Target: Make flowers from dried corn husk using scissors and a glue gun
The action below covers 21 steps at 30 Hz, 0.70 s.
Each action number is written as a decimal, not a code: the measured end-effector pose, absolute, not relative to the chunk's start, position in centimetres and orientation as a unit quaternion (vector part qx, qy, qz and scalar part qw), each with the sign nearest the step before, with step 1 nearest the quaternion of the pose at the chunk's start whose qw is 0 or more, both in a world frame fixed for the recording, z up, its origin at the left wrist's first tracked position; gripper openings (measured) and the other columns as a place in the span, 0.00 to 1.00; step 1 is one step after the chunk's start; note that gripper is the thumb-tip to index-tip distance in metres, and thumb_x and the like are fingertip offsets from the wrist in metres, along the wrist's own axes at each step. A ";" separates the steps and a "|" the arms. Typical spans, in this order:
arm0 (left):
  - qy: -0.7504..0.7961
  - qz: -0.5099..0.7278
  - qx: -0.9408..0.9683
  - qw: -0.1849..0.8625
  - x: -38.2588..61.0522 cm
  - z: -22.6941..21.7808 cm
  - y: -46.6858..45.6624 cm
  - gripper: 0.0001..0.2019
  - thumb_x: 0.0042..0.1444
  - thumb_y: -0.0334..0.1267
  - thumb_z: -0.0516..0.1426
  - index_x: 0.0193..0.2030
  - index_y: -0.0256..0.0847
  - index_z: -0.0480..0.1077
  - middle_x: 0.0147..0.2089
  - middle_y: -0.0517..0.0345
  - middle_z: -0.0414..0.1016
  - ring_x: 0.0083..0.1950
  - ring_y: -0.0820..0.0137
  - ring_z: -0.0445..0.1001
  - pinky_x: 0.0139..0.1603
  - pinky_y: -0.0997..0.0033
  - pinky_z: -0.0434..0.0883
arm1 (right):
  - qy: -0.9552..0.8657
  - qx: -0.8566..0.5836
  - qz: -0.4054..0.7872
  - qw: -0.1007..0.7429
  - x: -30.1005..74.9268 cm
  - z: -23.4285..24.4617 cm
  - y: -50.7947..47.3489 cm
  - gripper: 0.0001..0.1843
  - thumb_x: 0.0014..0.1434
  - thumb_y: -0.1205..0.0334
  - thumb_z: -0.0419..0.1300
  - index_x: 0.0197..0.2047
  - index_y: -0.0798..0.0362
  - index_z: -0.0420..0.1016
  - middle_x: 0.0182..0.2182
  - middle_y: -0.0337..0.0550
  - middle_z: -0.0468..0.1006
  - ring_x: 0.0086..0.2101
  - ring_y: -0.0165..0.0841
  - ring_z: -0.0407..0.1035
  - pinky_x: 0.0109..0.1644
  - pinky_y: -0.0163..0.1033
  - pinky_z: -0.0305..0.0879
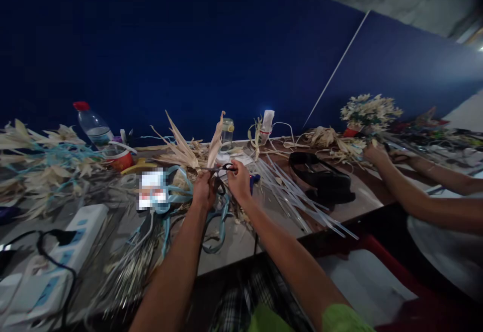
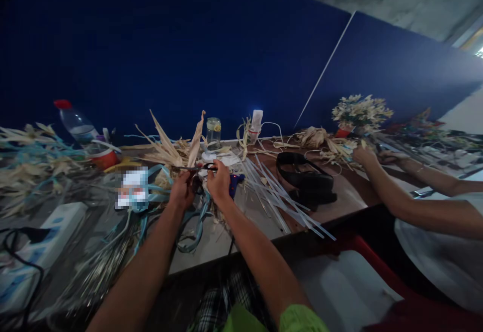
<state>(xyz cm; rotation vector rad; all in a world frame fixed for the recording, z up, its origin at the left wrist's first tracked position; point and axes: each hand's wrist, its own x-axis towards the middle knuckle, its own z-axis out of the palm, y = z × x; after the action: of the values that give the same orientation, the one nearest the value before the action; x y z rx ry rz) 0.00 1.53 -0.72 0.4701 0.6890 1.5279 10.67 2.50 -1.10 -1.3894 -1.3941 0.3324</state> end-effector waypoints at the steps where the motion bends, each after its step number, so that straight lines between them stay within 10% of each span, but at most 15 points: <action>1: 0.304 0.670 0.207 0.644 0.0 -0.6 1.5 0.07 0.44 0.30 0.56 0.33 0.39 0.67 0.35 0.57 0.77 0.27 0.76 0.72 0.25 0.78 0.66 | -0.588 -0.585 0.144 0.539 10.4 -1.3 2.4 0.20 0.48 0.69 0.53 0.47 0.58 0.69 0.37 0.48 0.75 0.41 0.38 0.67 0.50 0.45 0.61; 11: 0.313 0.683 0.194 0.630 -0.7 -1.0 2.0 0.03 0.45 0.31 0.55 0.30 0.36 0.66 0.25 0.60 0.73 0.21 0.76 0.69 0.24 0.76 0.66 | -0.602 -0.483 0.401 0.495 10.2 -2.6 2.2 0.18 0.53 0.53 0.56 0.44 0.55 0.71 0.35 0.44 0.76 0.37 0.33 0.70 0.44 0.39 0.65; 21: 0.335 0.674 0.233 0.616 -0.1 -0.2 1.2 0.04 0.46 0.34 0.58 0.30 0.37 0.68 0.23 0.63 0.70 0.20 0.79 0.65 0.22 0.79 0.63 | -0.673 -0.366 0.484 0.423 11.5 -0.5 0.8 0.37 0.39 0.69 0.62 0.57 0.53 0.64 0.43 0.43 0.74 0.40 0.31 0.69 0.40 0.34 0.67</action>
<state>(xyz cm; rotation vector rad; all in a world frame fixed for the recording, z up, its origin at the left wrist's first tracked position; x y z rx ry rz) -0.07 1.23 -0.17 0.5367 0.7721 1.5518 11.52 0.82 -0.50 -0.9162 -1.6837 1.2107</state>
